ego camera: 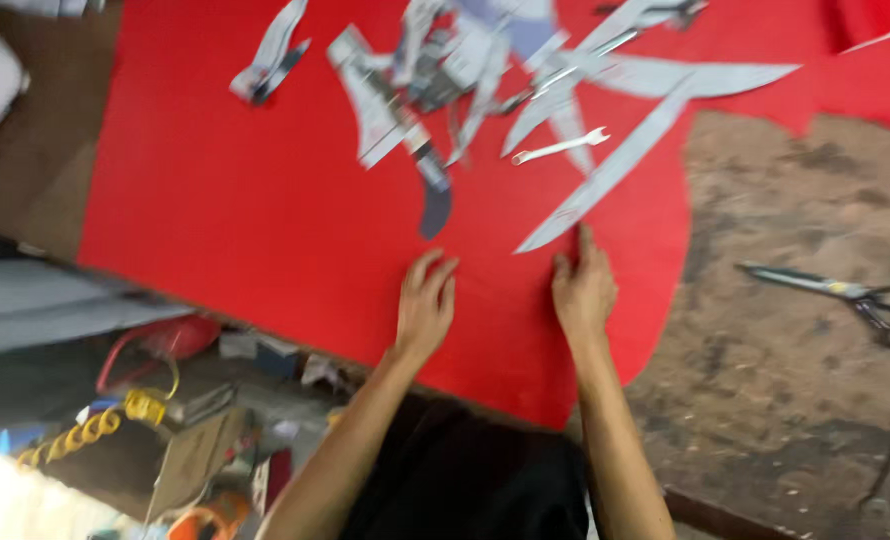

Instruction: The person places a newspaper template on a red fabric sheet, smooths it, and uses a wrench to hold it in place. They then use scissors to cut the fabric along the template's edge, producing a shaped piece of red fabric.

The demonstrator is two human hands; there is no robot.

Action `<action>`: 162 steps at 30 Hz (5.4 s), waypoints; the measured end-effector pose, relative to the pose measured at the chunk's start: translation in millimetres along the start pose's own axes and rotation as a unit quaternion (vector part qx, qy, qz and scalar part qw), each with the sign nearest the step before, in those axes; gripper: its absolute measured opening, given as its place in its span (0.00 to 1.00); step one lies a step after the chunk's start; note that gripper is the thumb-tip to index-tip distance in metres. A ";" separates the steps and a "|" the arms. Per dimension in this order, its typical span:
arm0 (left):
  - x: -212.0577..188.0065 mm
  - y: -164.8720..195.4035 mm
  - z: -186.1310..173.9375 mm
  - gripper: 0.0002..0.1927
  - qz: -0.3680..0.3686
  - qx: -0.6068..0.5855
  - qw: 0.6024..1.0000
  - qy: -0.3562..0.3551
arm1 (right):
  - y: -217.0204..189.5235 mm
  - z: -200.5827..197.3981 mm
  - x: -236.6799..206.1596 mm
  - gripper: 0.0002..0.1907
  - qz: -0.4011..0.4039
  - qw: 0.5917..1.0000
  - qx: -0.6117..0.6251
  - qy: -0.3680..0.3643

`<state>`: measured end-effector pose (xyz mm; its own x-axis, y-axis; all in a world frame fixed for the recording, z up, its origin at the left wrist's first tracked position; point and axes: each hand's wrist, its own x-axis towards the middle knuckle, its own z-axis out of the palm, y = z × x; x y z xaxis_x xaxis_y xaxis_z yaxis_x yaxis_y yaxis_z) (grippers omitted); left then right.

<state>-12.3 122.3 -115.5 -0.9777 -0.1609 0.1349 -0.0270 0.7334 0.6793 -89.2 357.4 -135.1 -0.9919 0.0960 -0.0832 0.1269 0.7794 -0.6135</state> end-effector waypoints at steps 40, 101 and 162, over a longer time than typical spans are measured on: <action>53.9 -63.6 -73.1 0.35 -0.231 -0.558 0.787 -0.127 | -159.4 84.4 -25.6 0.24 0.176 0.867 0.399 -0.239; 22.5 -84.1 -65.0 0.32 -0.102 -0.336 0.931 -0.100 | -141.2 97.7 -129.9 0.36 0.174 0.835 0.445 -0.273; 6.9 -2.6 -82.9 0.09 0.056 -0.303 0.905 -0.294 | -36.6 9.4 -87.8 0.19 0.304 0.864 0.400 0.031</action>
<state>-1.8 64.5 -56.5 -0.9139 0.4015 -0.0594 0.0236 0.1986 0.9798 -6.7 314.6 -112.7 -0.7364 0.3887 -0.5537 0.5632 -0.1011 -0.8201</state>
